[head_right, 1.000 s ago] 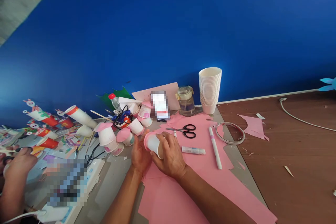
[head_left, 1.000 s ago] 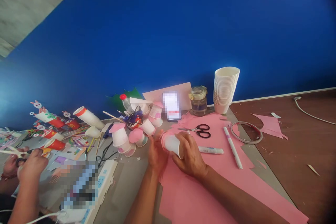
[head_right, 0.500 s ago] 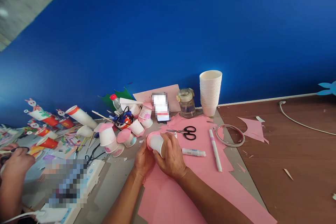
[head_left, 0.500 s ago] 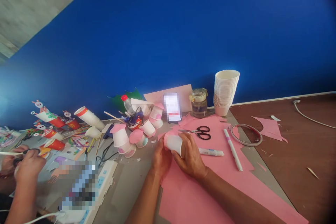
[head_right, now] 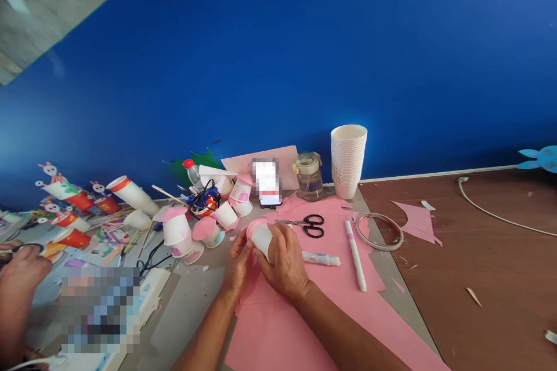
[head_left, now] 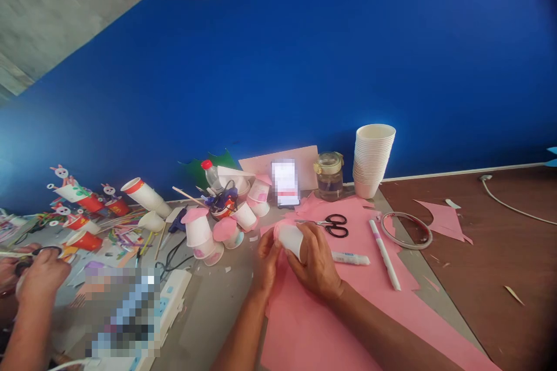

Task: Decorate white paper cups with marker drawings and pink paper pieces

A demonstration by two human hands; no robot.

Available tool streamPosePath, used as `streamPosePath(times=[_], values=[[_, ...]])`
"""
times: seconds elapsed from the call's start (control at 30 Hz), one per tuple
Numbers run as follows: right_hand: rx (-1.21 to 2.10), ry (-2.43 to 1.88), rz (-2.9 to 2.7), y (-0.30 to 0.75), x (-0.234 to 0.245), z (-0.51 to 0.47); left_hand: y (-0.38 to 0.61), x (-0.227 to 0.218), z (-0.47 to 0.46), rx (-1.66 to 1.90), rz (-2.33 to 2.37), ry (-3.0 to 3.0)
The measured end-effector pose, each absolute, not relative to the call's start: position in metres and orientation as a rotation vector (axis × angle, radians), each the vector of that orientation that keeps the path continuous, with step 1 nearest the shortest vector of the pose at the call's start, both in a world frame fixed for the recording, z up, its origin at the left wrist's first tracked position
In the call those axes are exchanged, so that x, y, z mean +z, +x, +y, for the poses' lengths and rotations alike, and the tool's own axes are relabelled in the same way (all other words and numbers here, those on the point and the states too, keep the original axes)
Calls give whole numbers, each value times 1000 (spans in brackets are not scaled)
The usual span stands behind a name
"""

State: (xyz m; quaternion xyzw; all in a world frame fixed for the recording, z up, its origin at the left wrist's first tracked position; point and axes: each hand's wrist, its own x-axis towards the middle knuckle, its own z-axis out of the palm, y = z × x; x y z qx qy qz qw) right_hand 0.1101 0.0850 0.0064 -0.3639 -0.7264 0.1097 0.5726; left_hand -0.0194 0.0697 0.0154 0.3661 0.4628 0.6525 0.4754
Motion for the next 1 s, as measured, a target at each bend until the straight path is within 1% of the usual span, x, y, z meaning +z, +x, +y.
streamPosePath(times=[0.53,0.77,1.0], values=[[240,-887,-1754,109,5,87,-20,14,70,1579,1479,1093],[254,-861,-1763,111,2,89,-30,3,77,1552,1454,1078],[341,-807,-1746,116,3,89,-30,7,79,1529,1525,1126]])
